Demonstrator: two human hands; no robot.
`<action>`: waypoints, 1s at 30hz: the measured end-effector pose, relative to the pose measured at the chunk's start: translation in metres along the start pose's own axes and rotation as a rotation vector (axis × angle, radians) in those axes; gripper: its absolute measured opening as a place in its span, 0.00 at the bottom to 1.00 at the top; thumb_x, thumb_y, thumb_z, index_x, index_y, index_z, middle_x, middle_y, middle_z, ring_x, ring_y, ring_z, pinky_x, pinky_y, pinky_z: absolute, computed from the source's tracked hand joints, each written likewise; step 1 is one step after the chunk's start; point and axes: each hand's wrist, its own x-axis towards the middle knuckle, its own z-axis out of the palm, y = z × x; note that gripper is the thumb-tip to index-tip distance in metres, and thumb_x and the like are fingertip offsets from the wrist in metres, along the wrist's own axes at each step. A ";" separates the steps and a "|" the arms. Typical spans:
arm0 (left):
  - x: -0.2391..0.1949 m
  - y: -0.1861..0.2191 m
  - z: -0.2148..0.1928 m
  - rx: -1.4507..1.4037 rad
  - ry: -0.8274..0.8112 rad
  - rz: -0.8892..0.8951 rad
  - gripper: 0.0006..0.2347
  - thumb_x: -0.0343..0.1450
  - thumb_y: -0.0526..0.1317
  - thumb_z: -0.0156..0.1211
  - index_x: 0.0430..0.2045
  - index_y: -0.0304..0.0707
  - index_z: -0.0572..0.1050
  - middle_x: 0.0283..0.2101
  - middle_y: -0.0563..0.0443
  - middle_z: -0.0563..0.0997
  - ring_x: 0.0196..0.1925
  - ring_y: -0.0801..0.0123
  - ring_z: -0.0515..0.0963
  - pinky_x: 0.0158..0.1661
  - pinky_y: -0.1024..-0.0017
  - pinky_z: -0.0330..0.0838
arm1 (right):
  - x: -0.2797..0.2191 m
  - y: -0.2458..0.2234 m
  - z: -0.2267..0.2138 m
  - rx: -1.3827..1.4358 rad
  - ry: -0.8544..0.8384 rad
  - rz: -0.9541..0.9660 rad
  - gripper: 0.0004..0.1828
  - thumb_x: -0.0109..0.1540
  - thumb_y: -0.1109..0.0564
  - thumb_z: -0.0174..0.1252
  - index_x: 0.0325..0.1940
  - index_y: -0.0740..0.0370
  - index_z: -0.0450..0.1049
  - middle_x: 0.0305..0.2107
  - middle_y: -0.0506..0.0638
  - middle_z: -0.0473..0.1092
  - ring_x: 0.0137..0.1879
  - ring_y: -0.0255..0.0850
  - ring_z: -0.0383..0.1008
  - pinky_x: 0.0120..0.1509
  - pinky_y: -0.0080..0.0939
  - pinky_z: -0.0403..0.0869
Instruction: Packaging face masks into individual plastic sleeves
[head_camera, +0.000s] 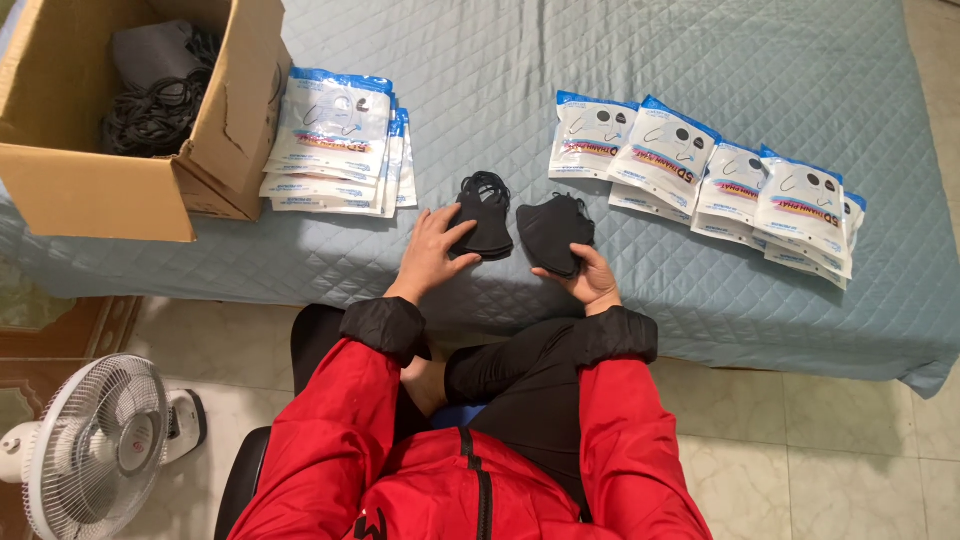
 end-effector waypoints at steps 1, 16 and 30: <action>0.001 0.000 -0.002 -0.001 -0.003 0.002 0.27 0.62 0.58 0.72 0.57 0.61 0.76 0.67 0.49 0.70 0.69 0.54 0.68 0.70 0.46 0.52 | -0.002 0.001 0.006 0.002 0.002 -0.003 0.20 0.64 0.60 0.55 0.60 0.68 0.73 0.51 0.67 0.74 0.54 0.60 0.77 0.62 0.79 0.69; 0.028 0.061 0.029 -0.091 0.025 0.010 0.22 0.71 0.52 0.65 0.56 0.41 0.75 0.38 0.49 0.77 0.43 0.62 0.75 0.58 0.61 0.63 | -0.011 0.014 0.005 -0.122 -0.046 -0.045 0.20 0.67 0.63 0.52 0.64 0.72 0.69 0.51 0.71 0.72 0.54 0.63 0.76 0.58 0.81 0.71; 0.029 0.071 0.018 0.267 0.277 0.329 0.22 0.61 0.41 0.74 0.49 0.37 0.77 0.33 0.50 0.77 0.36 0.63 0.76 0.48 0.63 0.69 | 0.002 0.022 -0.021 -0.140 -0.042 -0.104 0.23 0.66 0.64 0.55 0.66 0.66 0.68 0.52 0.69 0.73 0.53 0.65 0.77 0.54 0.81 0.74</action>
